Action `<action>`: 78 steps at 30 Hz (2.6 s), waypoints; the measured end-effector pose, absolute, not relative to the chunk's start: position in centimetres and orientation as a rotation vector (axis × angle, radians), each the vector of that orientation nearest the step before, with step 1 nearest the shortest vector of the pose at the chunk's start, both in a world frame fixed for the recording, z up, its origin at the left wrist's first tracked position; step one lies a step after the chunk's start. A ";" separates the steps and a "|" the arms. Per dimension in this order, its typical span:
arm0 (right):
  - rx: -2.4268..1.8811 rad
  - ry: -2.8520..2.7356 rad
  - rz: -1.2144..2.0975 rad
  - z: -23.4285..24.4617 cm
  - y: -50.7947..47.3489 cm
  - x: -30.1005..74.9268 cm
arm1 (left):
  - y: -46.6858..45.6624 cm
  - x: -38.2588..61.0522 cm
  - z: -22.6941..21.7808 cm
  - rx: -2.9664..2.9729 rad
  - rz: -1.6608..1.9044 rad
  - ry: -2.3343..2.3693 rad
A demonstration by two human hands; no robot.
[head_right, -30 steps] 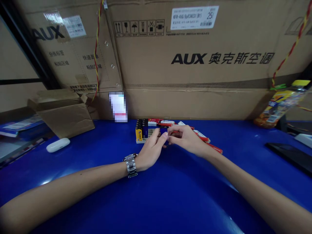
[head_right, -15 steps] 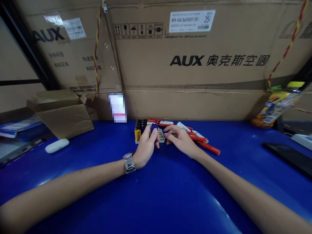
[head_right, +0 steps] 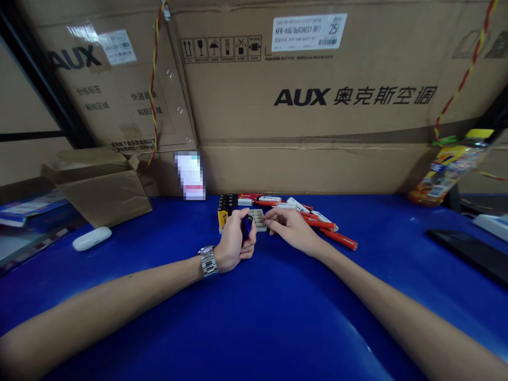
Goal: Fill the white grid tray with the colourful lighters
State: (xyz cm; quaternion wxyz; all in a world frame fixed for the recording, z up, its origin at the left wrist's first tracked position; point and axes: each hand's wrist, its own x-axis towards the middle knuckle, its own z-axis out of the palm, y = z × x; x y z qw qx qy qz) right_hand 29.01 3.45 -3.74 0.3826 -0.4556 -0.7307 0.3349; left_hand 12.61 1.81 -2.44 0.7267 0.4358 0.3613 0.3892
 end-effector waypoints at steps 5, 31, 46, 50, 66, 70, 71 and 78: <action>-1.150 -1.887 0.848 -3.7 3.5 29.0 | 1.8 12.6 -2.3 0.968 0.815 0.822; -1.158 -1.919 0.843 -3.7 3.5 29.2 | 1.7 12.6 -2.1 0.953 0.822 0.850; -1.148 -1.962 0.683 -3.4 2.9 28.8 | 1.9 12.8 -2.6 0.991 0.816 0.750; -1.066 -1.905 0.743 -3.2 2.5 28.8 | 1.9 12.9 -2.7 1.014 0.829 0.754; -0.948 -1.965 0.800 -1.8 0.3 27.8 | 1.8 12.9 -2.8 1.177 0.880 0.800; -0.900 -2.021 0.665 -1.4 0.6 28.3 | 1.8 13.0 -2.8 1.186 0.853 0.782; -0.905 -2.013 0.599 -1.1 0.6 28.4 | 1.8 13.1 -2.8 1.185 0.857 0.790; -1.060 -1.716 0.322 2.0 0.8 29.1 | 1.5 13.1 -2.9 1.402 0.800 0.896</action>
